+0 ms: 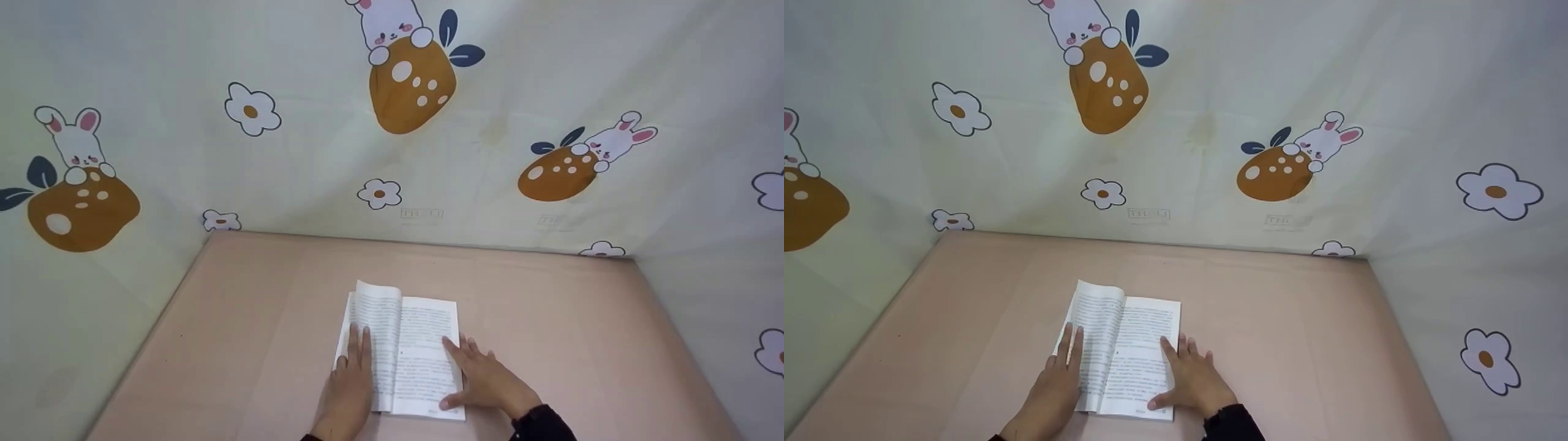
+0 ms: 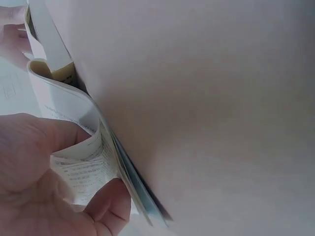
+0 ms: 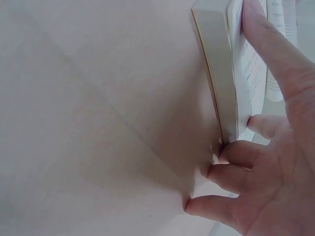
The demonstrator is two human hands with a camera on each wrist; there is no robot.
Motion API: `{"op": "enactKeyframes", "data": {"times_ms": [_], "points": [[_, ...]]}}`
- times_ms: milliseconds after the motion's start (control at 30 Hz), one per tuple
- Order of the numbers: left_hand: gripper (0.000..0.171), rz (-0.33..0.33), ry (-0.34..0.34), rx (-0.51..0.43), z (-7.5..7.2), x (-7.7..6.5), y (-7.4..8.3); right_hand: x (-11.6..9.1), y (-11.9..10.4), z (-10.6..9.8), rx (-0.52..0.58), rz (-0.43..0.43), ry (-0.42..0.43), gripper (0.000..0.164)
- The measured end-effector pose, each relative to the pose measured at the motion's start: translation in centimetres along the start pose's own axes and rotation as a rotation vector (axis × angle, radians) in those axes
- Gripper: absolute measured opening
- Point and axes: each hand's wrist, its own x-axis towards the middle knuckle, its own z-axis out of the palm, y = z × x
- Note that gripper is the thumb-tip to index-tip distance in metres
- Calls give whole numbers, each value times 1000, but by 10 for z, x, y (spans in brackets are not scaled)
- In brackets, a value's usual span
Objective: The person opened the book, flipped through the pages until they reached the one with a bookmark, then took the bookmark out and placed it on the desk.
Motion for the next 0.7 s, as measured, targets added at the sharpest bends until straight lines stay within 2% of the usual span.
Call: {"op": "enactKeyframes", "data": {"times_ms": [67, 133, 200, 300, 433, 667, 700], "points": [[83, 42, 34, 47, 0, 0, 1, 0, 0, 0, 7, -1, -1, 112], [87, 77, 34, 99, -1, 0, 2, -1, 0, -1, 11, -2, 1, 112], [87, 97, 6, 142, -2, -1, 3, -2, 0, -1, 11, -5, 2, 111], [83, 89, -58, 183, -5, 1, 4, -2, 0, -2, 3, -9, 4, 111], [80, 59, -97, 176, -10, 3, 4, -2, 0, -3, 0, -3, -23, 113], [70, 56, -56, 124, -13, 2, 5, -2, 0, -6, 35, 18, -84, 118], [67, 67, -33, 118, -13, 2, 5, -2, 1, -6, 39, 15, -87, 118]]}}
